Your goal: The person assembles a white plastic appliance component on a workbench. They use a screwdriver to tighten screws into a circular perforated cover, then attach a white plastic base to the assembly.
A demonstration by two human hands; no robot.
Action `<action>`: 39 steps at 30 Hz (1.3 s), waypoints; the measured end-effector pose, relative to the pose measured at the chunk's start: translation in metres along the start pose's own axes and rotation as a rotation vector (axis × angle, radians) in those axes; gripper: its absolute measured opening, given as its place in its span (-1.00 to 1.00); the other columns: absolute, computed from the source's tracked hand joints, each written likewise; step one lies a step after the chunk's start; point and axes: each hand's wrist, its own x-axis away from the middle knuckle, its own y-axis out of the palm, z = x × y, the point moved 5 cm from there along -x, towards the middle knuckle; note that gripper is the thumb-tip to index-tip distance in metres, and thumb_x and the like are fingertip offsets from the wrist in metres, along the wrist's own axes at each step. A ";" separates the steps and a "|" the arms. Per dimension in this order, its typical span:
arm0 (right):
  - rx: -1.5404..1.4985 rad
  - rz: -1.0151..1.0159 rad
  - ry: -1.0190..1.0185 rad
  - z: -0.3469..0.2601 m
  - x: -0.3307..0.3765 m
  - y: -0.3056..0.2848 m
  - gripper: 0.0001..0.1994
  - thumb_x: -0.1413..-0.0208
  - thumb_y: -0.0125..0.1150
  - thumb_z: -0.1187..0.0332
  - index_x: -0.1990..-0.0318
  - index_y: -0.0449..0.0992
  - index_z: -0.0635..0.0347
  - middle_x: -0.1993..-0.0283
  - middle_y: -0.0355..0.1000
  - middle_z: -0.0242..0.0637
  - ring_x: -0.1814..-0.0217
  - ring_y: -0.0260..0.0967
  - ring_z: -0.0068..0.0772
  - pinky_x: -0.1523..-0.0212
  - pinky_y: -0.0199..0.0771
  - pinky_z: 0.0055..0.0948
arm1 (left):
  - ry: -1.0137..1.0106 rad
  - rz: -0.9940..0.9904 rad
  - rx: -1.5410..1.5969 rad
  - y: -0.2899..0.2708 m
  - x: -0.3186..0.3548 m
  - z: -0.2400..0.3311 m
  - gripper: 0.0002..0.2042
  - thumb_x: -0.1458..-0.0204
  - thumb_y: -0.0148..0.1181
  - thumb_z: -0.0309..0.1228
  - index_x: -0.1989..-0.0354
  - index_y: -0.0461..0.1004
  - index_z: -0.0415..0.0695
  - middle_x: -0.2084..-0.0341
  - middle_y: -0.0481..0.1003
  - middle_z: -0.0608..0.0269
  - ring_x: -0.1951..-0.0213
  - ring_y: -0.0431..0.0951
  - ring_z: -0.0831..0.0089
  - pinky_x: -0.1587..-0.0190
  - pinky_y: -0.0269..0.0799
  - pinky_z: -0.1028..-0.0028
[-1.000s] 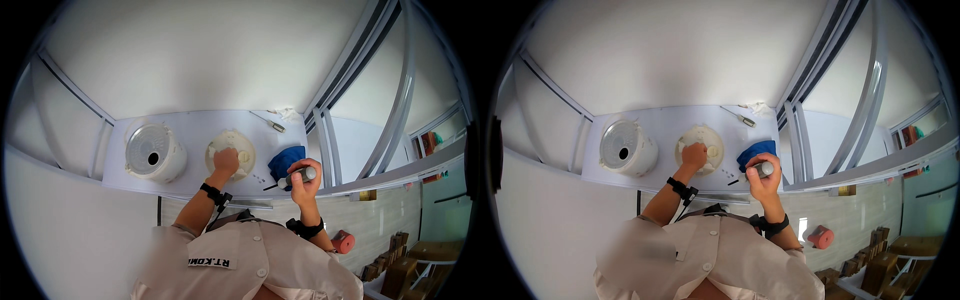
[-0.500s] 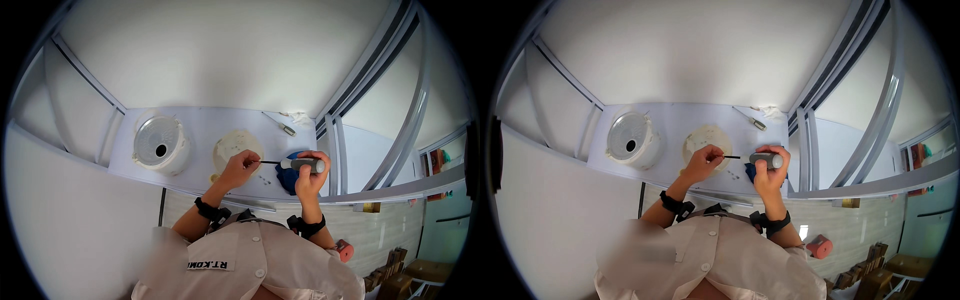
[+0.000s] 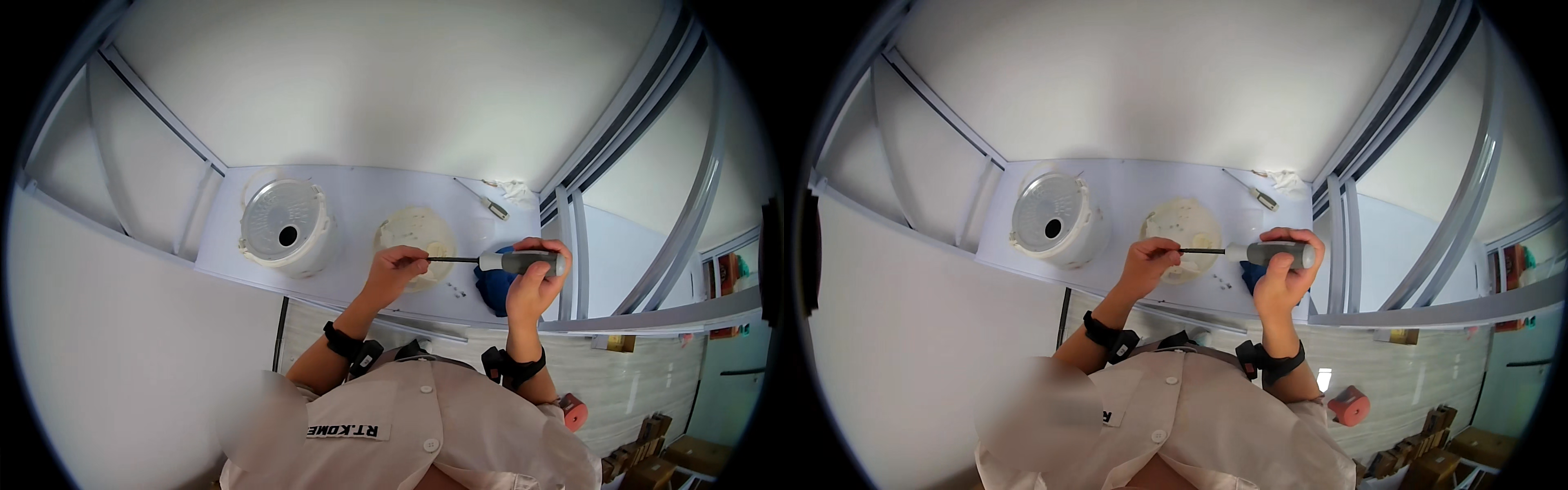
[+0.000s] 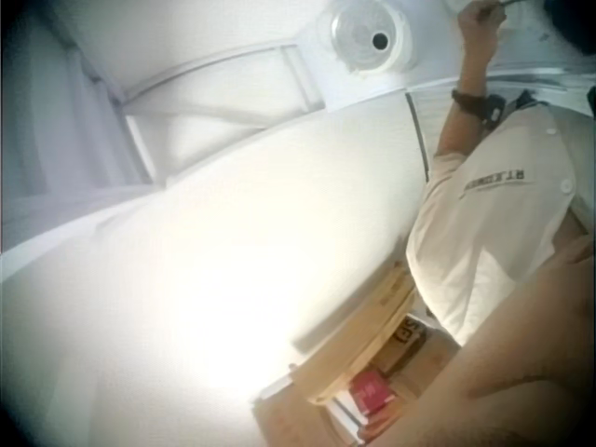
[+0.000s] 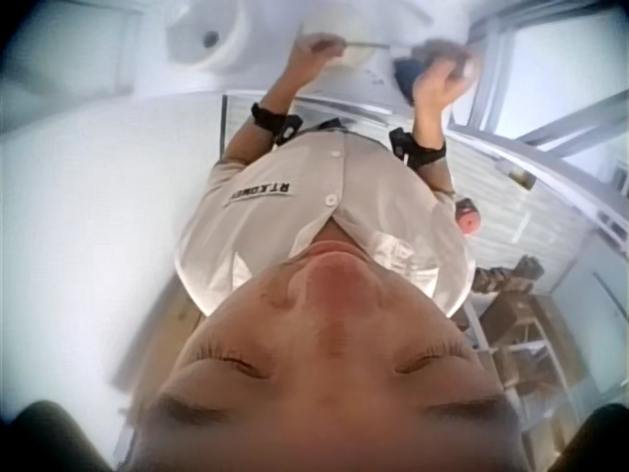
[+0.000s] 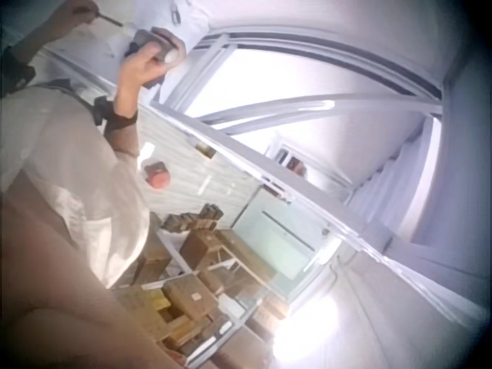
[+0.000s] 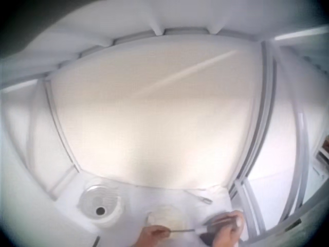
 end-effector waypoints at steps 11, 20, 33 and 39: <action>-0.314 0.112 0.275 0.014 0.028 0.054 -0.57 -0.48 0.08 -0.05 -0.15 0.29 0.13 0.08 0.51 -0.06 0.11 0.48 -0.34 0.15 0.55 -0.38 | 0.243 -0.068 0.257 -0.064 0.025 0.027 -0.77 -0.09 0.37 -0.74 0.10 0.61 -0.23 0.17 0.59 0.16 0.13 0.60 0.43 -0.01 0.58 0.45; -0.401 0.215 0.369 0.015 0.070 0.137 -0.62 -0.52 -0.01 -0.04 -0.14 0.31 0.07 0.07 0.52 -0.11 0.11 0.49 -0.35 0.28 0.56 -0.41 | 0.309 -0.167 0.414 -0.139 0.038 0.073 -0.77 -0.10 0.37 -0.74 0.12 0.63 -0.18 0.12 0.60 0.11 0.13 0.62 0.39 0.02 0.63 0.39; -0.308 0.284 0.155 -0.013 0.121 0.216 -0.65 -0.47 0.13 0.05 -0.12 0.31 0.11 0.08 0.51 -0.13 0.03 0.50 -0.29 0.04 0.59 -0.35 | 0.391 -0.071 0.024 -0.227 0.057 0.117 -0.83 -0.04 0.41 -0.77 0.24 0.68 -0.28 0.14 0.65 0.06 0.21 0.66 0.48 0.17 0.64 0.54; -0.269 0.256 0.126 -0.024 0.123 0.228 -0.64 -0.42 0.24 0.16 -0.15 0.29 0.12 0.04 0.52 -0.09 0.03 0.50 -0.31 0.01 0.58 -0.35 | 0.380 -0.093 0.023 -0.241 0.055 0.118 -0.83 -0.02 0.43 -0.77 0.24 0.68 -0.29 0.17 0.64 0.07 0.21 0.67 0.45 0.15 0.64 0.53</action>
